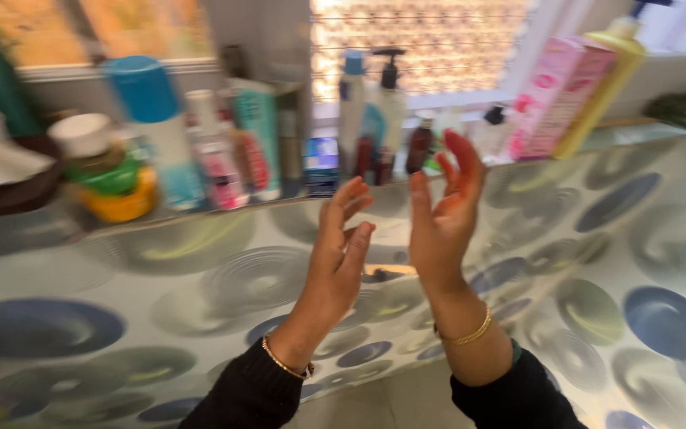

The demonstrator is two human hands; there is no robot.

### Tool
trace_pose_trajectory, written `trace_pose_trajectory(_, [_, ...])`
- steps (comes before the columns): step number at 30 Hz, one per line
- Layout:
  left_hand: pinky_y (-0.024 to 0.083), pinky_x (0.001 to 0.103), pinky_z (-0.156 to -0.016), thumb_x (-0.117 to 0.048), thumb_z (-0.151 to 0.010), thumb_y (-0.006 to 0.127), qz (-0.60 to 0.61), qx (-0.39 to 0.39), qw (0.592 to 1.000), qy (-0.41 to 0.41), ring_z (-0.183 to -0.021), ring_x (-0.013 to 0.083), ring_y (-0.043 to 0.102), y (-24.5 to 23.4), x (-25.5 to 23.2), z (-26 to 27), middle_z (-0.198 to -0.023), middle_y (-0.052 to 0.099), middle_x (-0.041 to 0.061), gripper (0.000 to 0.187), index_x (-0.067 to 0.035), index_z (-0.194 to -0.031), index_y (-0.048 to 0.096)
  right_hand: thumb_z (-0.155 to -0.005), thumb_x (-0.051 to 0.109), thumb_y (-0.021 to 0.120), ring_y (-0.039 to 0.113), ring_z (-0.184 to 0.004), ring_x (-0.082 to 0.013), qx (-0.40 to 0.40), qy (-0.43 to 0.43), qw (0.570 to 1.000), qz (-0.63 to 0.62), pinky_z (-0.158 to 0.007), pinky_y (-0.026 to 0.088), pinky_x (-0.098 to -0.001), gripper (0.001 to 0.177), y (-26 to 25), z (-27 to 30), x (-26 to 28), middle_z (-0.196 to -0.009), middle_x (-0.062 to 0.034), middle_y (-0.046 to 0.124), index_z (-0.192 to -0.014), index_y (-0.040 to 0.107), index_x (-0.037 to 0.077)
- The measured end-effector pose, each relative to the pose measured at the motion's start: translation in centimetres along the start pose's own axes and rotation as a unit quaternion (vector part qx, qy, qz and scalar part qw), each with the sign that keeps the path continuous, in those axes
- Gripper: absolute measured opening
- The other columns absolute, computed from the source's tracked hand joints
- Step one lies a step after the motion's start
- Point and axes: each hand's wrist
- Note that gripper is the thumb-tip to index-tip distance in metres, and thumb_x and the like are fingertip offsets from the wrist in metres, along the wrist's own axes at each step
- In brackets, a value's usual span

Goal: The person wipes a bathroom countertop and window sill with a cloth, then moves multiple toiletries from a wall-mounted caddy to the counter and window sill. They handle bottles, tubes, and boxes one at a time, placing them in a line along the surfaces.

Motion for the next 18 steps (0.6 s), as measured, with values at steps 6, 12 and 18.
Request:
trace_pose_trajectory(6, [0.046, 0.04, -0.113, -0.018, -0.11, 0.048, -0.02, -0.114, 0.992, 0.041, -0.145, 0.0273, 0.046, -10.8, -4.2, 4.1, -0.159, 0.039, 0.014, 0.054, -0.004, -0.159, 0.029, -0.108, 0.002, 0.063, 0.049, -0.141, -0.0208, 0.12, -0.019, 0.99, -0.068, -0.122, 0.041, -0.0359, 0.044, 12.3, 3.8, 8.3, -0.149, -0.0096, 0.047, -0.15, 0.047, 0.004])
trace_pose_trajectory(12, [0.048, 0.04, -0.113, -0.017, -0.11, 0.049, -0.081, -0.235, 0.965, 0.081, -0.143, 0.0281, 0.048, -22.6, -9.2, 9.7, -0.155, 0.042, 0.016, 0.053, -0.002, -0.157, 0.03, -0.102, 0.003, 0.067, 0.05, -0.14, -0.0262, 0.201, -0.041, 0.97, -0.131, -0.124, 0.04, -0.0405, 0.045, 24.7, 7.9, 15.4, -0.15, -0.0118, 0.053, -0.145, 0.051, 0.003])
trace_pose_trajectory(18, [0.054, 0.038, -0.106, -0.013, -0.11, 0.047, -0.174, -0.32, 0.925, 0.106, -0.139, 0.0262, 0.05, -33.7, -15.3, 16.2, -0.154, 0.042, 0.016, 0.049, 0.0, -0.154, 0.032, -0.102, 0.008, 0.067, 0.053, -0.14, -0.0261, 0.247, -0.017, 0.941, -0.231, -0.118, 0.046, -0.04, 0.046, 35.7, 11.9, 22.3, -0.15, -0.012, 0.052, -0.145, 0.051, 0.004])
Point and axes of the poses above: each hand's wrist, its own z-axis away from the middle knuckle, its own y-axis out of the palm, x = y × z
